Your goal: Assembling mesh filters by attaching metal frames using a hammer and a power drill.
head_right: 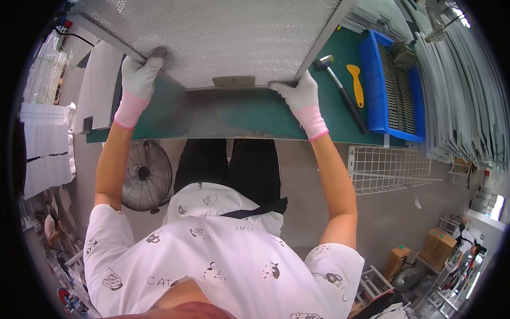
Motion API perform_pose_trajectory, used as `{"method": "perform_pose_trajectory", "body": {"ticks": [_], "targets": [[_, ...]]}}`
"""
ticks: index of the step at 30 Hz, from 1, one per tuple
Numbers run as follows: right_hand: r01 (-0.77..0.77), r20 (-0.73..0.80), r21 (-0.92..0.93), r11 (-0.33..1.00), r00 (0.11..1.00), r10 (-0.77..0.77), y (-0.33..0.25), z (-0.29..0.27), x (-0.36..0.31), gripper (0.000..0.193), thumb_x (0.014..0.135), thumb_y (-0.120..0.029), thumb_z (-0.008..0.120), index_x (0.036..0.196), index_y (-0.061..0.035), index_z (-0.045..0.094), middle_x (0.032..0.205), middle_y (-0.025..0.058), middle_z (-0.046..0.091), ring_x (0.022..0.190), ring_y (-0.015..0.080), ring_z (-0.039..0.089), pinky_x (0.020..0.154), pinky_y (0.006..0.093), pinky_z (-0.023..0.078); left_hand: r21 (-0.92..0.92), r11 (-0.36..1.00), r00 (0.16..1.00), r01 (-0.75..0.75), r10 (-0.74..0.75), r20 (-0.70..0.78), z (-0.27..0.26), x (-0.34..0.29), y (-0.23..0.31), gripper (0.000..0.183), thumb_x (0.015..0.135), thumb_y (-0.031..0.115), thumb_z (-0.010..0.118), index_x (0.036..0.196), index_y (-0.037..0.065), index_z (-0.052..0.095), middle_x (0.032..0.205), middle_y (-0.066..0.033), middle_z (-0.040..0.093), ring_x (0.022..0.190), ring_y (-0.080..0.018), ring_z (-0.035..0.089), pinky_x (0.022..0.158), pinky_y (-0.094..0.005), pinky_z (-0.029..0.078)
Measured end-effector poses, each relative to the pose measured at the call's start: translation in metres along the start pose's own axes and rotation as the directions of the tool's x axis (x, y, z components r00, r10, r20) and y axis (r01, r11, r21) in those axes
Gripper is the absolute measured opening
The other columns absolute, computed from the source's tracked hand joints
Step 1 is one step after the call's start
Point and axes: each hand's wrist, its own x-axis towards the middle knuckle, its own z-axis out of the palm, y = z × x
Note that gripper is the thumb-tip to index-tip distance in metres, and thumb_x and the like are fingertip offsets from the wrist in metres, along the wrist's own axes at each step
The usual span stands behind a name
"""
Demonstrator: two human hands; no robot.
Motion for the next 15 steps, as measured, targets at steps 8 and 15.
{"method": "perform_pose_trajectory", "body": {"ticks": [8, 15], "targets": [[0.044, 0.009, -0.154, 0.987, 0.999, -0.043, 0.005, -0.003, 0.008, 0.036, 0.07, -0.007, 0.079, 0.097, 0.0058, 0.059, 0.081, 0.0087, 0.067, 0.068, 0.0112, 0.061, 0.064, 0.0276, 0.051, 0.035, 0.999, 1.0, 0.006, -0.006, 0.011, 0.0, 0.003, 0.006, 0.029, 0.088, 0.014, 0.067, 0.11, -0.003, 0.06, 0.1, -0.0041, 0.066, 0.09, -0.0096, 0.058, 0.082, -0.0263, 0.047], [-0.052, 0.202, -0.217, 0.975, 0.975, 0.097, 0.002, -0.021, 0.01, 0.037, 0.075, -0.006, 0.074, 0.107, 0.0056, 0.06, 0.088, 0.0083, 0.068, 0.078, 0.0118, 0.062, 0.071, 0.0275, 0.051, -0.032, 0.999, 0.998, -0.016, 0.018, 0.064, 0.002, -0.004, 0.005, 0.023, 0.085, 0.008, 0.068, 0.105, -0.003, 0.062, 0.092, -0.0038, 0.067, 0.083, -0.0084, 0.059, 0.075, -0.0243, 0.049]]}}
